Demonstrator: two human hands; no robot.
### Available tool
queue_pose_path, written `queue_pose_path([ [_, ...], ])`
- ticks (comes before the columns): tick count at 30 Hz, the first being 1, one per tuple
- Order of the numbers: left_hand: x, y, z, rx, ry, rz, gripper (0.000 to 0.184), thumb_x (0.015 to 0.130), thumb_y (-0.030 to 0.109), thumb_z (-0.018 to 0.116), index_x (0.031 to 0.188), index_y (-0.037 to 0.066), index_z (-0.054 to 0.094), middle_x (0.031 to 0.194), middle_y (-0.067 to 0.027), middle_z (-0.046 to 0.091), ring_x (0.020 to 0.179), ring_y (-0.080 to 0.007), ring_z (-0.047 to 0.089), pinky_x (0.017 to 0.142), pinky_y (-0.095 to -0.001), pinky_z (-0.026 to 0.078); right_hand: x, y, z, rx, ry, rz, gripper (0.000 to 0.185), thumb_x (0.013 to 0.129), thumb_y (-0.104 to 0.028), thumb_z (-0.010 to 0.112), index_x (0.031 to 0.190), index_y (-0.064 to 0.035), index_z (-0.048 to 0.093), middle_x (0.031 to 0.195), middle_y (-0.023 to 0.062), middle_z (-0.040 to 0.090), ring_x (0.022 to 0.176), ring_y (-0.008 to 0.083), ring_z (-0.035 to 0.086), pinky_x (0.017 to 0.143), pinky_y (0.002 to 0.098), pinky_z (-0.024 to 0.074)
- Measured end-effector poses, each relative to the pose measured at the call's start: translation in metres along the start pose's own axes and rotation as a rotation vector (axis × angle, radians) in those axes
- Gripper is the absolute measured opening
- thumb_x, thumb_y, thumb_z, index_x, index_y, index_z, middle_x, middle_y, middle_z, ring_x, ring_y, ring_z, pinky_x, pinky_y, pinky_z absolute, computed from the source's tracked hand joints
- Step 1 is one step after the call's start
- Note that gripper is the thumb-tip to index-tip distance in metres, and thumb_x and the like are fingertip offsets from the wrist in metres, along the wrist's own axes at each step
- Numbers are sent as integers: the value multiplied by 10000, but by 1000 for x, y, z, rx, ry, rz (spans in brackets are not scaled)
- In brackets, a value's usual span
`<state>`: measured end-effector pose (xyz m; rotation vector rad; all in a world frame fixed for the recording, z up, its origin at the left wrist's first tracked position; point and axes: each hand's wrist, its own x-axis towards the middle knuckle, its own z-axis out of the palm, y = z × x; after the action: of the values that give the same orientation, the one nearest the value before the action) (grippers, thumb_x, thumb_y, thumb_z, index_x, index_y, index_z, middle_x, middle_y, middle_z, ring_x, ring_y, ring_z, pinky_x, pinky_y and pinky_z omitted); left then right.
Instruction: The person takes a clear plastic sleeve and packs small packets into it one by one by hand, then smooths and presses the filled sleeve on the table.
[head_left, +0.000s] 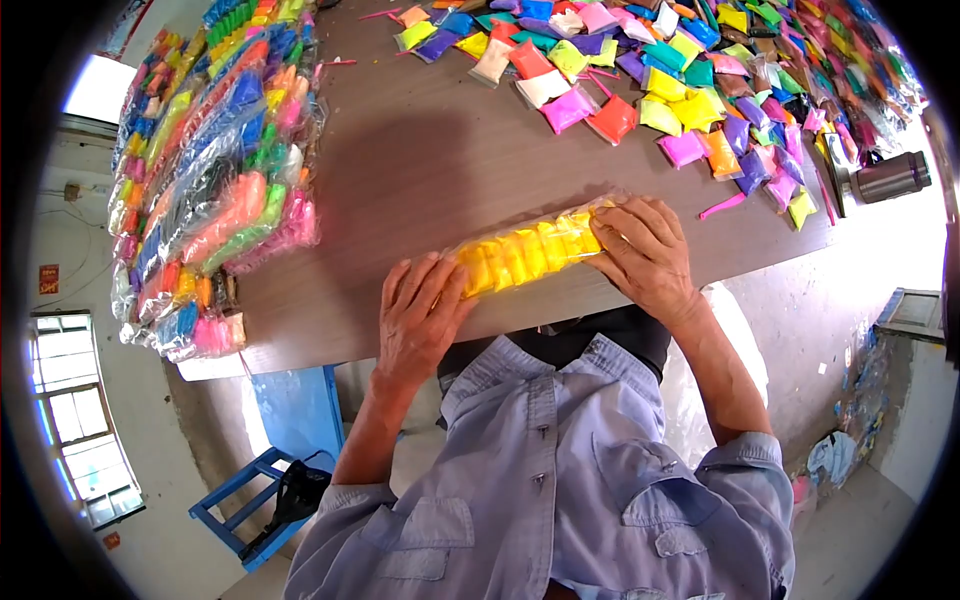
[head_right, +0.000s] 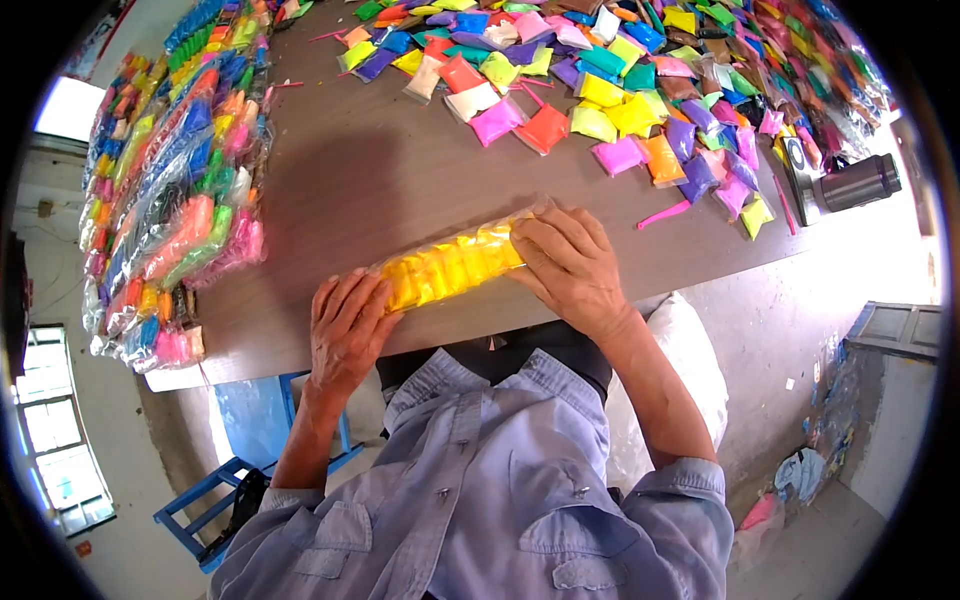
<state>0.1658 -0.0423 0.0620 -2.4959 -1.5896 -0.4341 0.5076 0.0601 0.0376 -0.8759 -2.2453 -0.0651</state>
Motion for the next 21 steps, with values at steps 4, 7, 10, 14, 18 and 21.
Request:
queue_pose_path([
  [4, -8, -6, 3, -14, 48, 10, 477, 913, 204, 866, 1337, 27, 739, 1444, -120, 684, 1393, -316, 614, 1198, -492, 464, 2, -3, 0, -6, -20, -10, 416, 846, -317, 861, 1163, -62, 777, 1313, 52, 693, 1305, 276, 632, 1113, 485, 495],
  [7, -16, -8, 4, -27, 81, -14, 486, 912, 184, 870, 1339, 0, 730, 1466, -137, 668, 1403, -335, 610, 1176, -478, 500, 4, -7, -1, -14, -16, 1, 411, 842, -302, 864, 1156, -54, 773, 1310, 55, 696, 1300, 272, 638, 1111, 477, 498],
  [10, -25, -10, 7, -39, 108, -52, 490, 912, 159, 870, 1341, -26, 719, 1482, -148, 654, 1404, -352, 608, 1166, -466, 515, 5, -9, -1, -31, -10, 11, 409, 832, -278, 869, 1154, -47, 768, 1309, 61, 697, 1294, 269, 642, 1109, 471, 501],
  [14, -26, -8, 4, -31, 123, -70, 496, 908, 146, 873, 1336, -45, 711, 1488, -160, 645, 1374, -368, 625, 1144, -460, 535, 10, -20, -4, -83, 0, 31, 413, 814, -225, 877, 1168, -49, 759, 1290, 69, 699, 1268, 268, 650, 1084, 462, 514],
  [18, -29, -8, 2, -41, 120, -67, 507, 903, 141, 877, 1341, -45, 706, 1484, -164, 645, 1354, -369, 637, 1135, -460, 542, 6, -22, -1, -91, 7, 30, 422, 814, -200, 878, 1185, -45, 751, 1295, 69, 699, 1244, 266, 657, 1061, 462, 519],
  [21, -35, -10, 9, -69, 148, -106, 516, 899, 129, 877, 1350, -45, 697, 1477, -162, 650, 1347, -374, 641, 1131, -459, 543, 5, -23, 0, -85, 1, 40, 417, 823, -173, 868, 1213, -77, 756, 1319, 64, 690, 1241, 275, 650, 1048, 461, 520],
])
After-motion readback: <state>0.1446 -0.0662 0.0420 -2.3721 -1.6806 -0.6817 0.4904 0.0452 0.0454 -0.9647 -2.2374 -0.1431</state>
